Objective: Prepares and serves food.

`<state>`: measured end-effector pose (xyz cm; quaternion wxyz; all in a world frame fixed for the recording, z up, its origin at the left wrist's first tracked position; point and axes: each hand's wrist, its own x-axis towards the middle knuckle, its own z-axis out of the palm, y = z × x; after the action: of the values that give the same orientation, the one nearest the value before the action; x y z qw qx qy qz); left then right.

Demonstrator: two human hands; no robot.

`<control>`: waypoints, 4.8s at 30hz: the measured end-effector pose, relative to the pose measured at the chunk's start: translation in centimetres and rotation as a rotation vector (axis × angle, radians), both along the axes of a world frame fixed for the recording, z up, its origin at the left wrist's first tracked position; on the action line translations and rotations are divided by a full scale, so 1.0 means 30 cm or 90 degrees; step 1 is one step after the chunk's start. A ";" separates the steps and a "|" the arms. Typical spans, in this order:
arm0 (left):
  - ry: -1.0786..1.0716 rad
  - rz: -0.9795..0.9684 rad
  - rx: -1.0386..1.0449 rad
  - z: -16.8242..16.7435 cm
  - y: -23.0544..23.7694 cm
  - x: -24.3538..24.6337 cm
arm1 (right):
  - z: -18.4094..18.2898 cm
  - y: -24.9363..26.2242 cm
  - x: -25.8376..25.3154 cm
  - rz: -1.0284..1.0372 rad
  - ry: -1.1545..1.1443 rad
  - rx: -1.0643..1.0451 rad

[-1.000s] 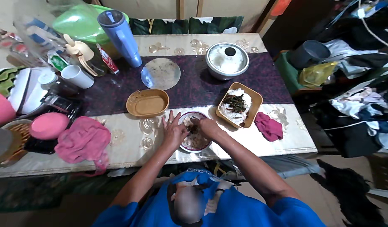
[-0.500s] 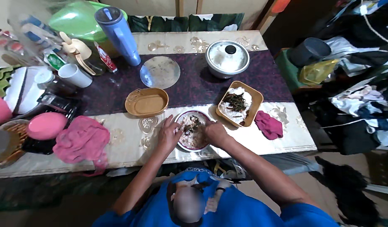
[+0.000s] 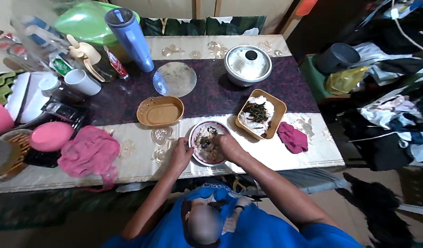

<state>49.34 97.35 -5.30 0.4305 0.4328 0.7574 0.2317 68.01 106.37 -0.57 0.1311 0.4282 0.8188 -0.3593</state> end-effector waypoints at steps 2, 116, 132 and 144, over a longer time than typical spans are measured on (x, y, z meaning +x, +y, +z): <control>-0.030 0.020 -0.010 -0.002 0.007 0.007 | -0.029 -0.043 -0.033 0.042 0.000 -0.013; -0.446 0.020 -0.030 0.112 0.153 0.252 | 0.173 0.257 0.410 -0.390 0.414 -0.105; -0.460 0.025 0.005 0.125 0.124 0.249 | 0.225 0.179 0.325 -0.172 0.138 0.027; -0.495 0.111 0.099 0.132 0.115 0.268 | 0.252 0.148 0.372 -0.162 0.222 0.065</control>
<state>57.38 100.81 -1.35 0.6294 0.2788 0.5523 0.4702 79.18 110.81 6.99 -0.0809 0.4656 0.7855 -0.3995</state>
